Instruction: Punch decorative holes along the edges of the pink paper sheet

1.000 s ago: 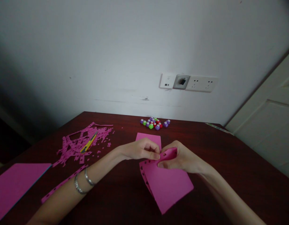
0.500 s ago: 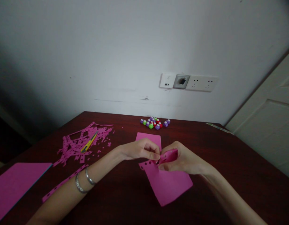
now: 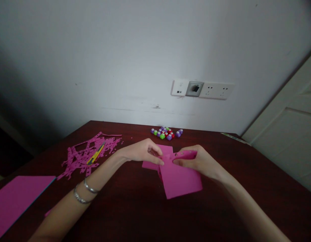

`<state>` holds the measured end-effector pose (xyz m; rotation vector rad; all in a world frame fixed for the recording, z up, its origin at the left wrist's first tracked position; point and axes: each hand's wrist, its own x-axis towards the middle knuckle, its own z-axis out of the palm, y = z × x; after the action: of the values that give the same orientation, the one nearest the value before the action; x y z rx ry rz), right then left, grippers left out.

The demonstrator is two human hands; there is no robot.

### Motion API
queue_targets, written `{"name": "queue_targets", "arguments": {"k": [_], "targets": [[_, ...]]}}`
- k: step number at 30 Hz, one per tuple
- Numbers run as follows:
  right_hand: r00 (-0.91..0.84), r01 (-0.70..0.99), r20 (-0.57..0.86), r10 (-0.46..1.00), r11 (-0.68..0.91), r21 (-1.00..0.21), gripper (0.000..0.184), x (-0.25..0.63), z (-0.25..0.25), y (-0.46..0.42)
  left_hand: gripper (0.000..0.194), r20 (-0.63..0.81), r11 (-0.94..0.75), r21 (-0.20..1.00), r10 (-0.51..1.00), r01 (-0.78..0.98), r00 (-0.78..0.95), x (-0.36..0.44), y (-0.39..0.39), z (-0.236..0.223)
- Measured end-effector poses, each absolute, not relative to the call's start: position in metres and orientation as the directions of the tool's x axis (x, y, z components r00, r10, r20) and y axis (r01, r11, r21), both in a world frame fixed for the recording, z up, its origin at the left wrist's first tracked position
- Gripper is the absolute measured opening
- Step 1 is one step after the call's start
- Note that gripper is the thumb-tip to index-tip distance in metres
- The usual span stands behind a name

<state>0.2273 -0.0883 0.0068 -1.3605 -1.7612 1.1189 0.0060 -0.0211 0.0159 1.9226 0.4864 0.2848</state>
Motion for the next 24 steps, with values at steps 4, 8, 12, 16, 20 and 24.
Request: {"name": "queue_targets", "arguments": {"k": [4,8,12,16,20,24], "targets": [[-0.411,0.448,-0.068,0.909,0.136,-0.883,0.024,0.234,0.013,-0.090,0.021,0.027,-0.337,0.921,0.556,0.195,0.831,0.007,-0.019,0.015],[-0.569,0.388,-0.142,0.810,0.113,-0.915,0.043,0.236,0.023,-0.096,0.023,0.004,-0.364,0.903,0.540,0.229,0.842,0.007,-0.018,0.014],[-0.576,0.295,-0.121,0.808,0.067,-0.953,0.037,0.228,0.019,-0.096,0.024,-0.030,-0.386,0.892,0.465,0.234,0.885,0.009,-0.021,0.010],[-0.541,0.308,-0.110,0.834,0.076,-0.948,0.027,0.219,0.008,-0.093,0.036,-0.050,-0.330,0.917,0.467,0.226,0.883,0.014,-0.024,0.008],[-0.478,0.304,-0.084,0.874,0.075,-0.950,0.026,0.218,0.003,-0.090,0.033,0.130,-0.405,0.896,0.634,0.184,0.762,0.015,-0.024,0.015],[-0.392,0.299,-0.019,0.920,0.108,-0.948,0.028,0.222,0.003,-0.087,0.028,0.278,-0.539,0.757,0.777,0.370,0.565,0.009,-0.026,0.025]]}}
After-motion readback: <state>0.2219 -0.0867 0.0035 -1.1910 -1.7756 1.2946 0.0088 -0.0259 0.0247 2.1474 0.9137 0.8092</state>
